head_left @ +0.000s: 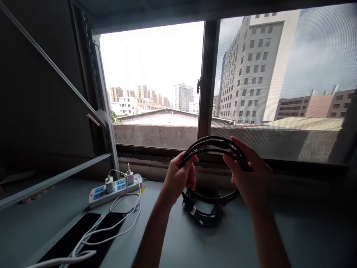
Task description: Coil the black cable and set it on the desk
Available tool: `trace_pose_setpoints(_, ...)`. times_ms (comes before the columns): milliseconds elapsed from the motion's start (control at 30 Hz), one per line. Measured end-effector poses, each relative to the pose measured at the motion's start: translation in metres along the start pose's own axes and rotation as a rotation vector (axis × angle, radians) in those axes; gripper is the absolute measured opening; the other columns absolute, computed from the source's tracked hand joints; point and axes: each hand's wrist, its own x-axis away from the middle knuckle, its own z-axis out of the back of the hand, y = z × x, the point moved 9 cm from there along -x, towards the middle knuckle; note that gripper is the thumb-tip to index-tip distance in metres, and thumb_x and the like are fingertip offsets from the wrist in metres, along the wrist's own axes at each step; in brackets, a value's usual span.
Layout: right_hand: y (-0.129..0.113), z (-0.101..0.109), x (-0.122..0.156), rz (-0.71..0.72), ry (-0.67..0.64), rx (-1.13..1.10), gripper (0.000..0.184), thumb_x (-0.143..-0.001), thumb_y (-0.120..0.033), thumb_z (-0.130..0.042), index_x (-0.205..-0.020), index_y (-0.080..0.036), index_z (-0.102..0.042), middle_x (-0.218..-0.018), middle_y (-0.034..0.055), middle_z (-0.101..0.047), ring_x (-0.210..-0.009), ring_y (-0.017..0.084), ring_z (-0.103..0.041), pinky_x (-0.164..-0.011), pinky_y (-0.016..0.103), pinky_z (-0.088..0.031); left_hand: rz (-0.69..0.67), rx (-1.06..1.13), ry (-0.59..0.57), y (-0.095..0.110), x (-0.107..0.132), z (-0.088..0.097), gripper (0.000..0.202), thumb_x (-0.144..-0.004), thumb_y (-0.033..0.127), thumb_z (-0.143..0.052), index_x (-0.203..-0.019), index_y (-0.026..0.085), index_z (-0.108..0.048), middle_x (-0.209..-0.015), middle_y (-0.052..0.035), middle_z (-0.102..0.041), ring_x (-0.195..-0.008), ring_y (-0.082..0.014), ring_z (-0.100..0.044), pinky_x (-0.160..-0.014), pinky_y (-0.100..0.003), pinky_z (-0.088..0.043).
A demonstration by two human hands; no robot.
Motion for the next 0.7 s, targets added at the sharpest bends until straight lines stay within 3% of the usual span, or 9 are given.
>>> trace_pose_setpoints(333, -0.012, 0.003, 0.002, -0.011, -0.020, 0.080, 0.030, -0.075, -0.034, -0.070, -0.103, -0.026, -0.063, -0.075, -0.0016, -0.059, -0.034, 0.006, -0.041, -0.028, 0.019, -0.034, 0.021, -0.016, -0.101, 0.001, 0.003, -0.008, 0.021, -0.084, 0.038, -0.047, -0.077, 0.018, -0.049, -0.041, 0.0087, -0.039, -0.031, -0.0090, -0.047, -0.029, -0.015, -0.027)
trace_pose_setpoints(700, 0.002, 0.015, -0.002, -0.026, 0.084, 0.216, 0.026, -0.075, -0.043, -0.068, -0.089, -0.021, -0.064, -0.077, 0.0000, -0.059, -0.039, 0.007, -0.046, -0.032, 0.020, -0.032, 0.067, -0.026, -0.153, -0.004, 0.004, -0.013, 0.029, -0.080, 0.044, -0.056, -0.083, 0.016, -0.051, -0.042, 0.0095, -0.038, -0.032, -0.0056, -0.044, -0.032, -0.014, -0.031)
